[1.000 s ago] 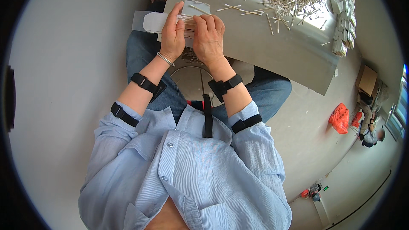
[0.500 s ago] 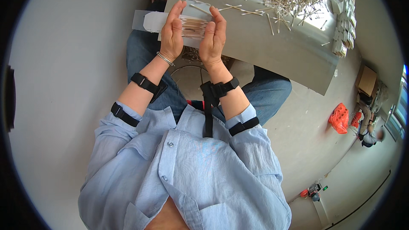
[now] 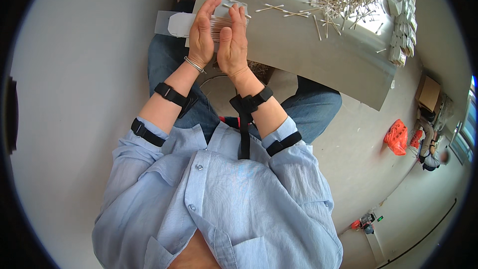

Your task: Packaging cotton swabs into a clear container or bag.

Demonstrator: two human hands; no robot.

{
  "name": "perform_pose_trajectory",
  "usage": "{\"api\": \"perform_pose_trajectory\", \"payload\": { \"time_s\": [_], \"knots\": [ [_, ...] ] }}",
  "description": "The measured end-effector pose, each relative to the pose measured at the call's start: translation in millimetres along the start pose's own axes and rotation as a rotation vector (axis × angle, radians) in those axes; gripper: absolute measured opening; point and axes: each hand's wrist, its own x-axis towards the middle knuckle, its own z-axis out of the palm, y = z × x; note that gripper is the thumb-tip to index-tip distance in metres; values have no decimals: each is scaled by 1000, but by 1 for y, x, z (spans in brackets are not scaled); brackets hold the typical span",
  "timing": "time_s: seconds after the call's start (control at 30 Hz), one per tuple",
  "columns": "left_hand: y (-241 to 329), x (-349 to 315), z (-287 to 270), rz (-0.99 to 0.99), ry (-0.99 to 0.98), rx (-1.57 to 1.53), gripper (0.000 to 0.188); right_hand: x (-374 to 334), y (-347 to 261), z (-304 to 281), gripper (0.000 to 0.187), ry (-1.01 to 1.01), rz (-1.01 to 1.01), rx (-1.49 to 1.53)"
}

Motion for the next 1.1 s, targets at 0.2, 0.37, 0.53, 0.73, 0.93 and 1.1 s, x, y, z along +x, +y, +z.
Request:
{"api": "perform_pose_trajectory", "payload": {
  "time_s": [0.2, 0.37, 0.53, 0.73, 0.93, 1.1],
  "knots": [
    [-6, 1, -3, -72, 96, -265, 76, 0, -4, -35, 67, -170, -247, -488],
    [-4, 3, -8, -105, 56, -438, 75, 1, -3, -40, 81, -295, -224, -639],
    [-6, 3, -9, -79, 31, -384, 75, 4, 4, -34, 79, -297, -231, -705],
    [-4, 0, -13, -58, -70, -270, 76, -11, -4, -22, 82, -413, -174, -813],
    [-3, 1, -13, -61, -99, -225, 77, -15, -2, -15, 83, -436, -159, -943],
    [-5, 1, -13, -80, -77, -272, 76, -12, -5, -15, 84, -449, -160, -926]
  ]
}}
